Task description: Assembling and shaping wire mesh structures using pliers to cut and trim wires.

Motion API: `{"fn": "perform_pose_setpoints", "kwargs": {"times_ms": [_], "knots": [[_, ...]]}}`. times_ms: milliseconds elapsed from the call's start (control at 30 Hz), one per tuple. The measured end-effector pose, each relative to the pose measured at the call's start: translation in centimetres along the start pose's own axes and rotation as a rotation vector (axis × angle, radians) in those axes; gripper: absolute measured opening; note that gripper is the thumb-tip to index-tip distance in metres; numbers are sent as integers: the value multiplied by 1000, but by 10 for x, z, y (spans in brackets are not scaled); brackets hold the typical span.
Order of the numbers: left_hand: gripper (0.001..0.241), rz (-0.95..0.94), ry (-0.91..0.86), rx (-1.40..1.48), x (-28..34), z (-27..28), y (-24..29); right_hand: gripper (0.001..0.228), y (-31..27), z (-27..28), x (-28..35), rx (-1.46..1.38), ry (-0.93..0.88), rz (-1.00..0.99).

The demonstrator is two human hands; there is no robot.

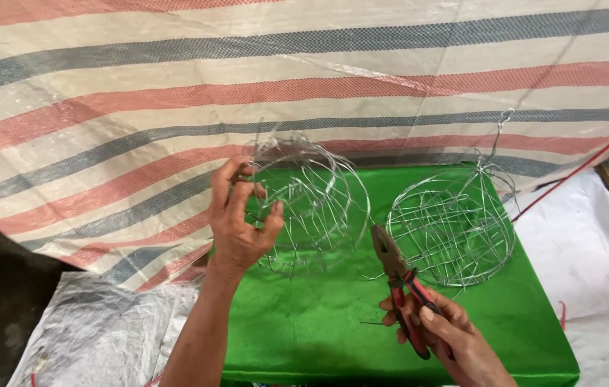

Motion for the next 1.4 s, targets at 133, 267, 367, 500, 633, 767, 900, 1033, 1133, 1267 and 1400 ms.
{"fn": "perform_pose_setpoints", "kwargs": {"times_ms": [133, 267, 367, 500, 633, 767, 900, 1033, 1133, 1267, 1400], "knots": [[16, 16, -26, 95, 1, -12, -3, 42, 1, -10, 2, 59, 29, 70], [16, 20, 3, 85, 12, -21, -7, 31, -8, -29, 2, 14, -50, 117], [14, 25, -17, 118, 21, -31, -6, 33, -5, -32, -1, -97, -99, 120], [18, 52, -85, 110, 26, -35, -2, 31, 1, -37, -7, -145, -87, 71], [19, 71, -120, 47, 27, -37, -3, 34, 5, -43, -10, -161, -73, 24], [28, 107, -166, -145, 27, -43, -1, 54, 1, -50, -9, -158, -57, 25], [28, 240, -192, -188, 24, -44, 7, 34, 3, -38, -16, -179, -26, 77], [38, 314, -152, -278, 41, -57, -5, 42, -2, -45, -11, -193, -16, 61], [31, 292, -76, -204, 37, -56, 2, 30, -1, -42, -16, -229, -34, 124], [18, 285, -39, -90, 40, -51, 5, 28, 1, -37, -20, -248, -6, 120], [17, 242, -34, -72, 43, -44, 7, 53, 5, -41, -16, -333, -37, 109]]}}
Point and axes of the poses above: each hand's wrist, its own x-axis away from the middle knuckle, its own z-axis out of the back of the hand, y = z × x, the point moved 9 cm from there along -x, towards the middle knuckle, and after that the axes turned 1 degree about -z, right-handed, at the moved point
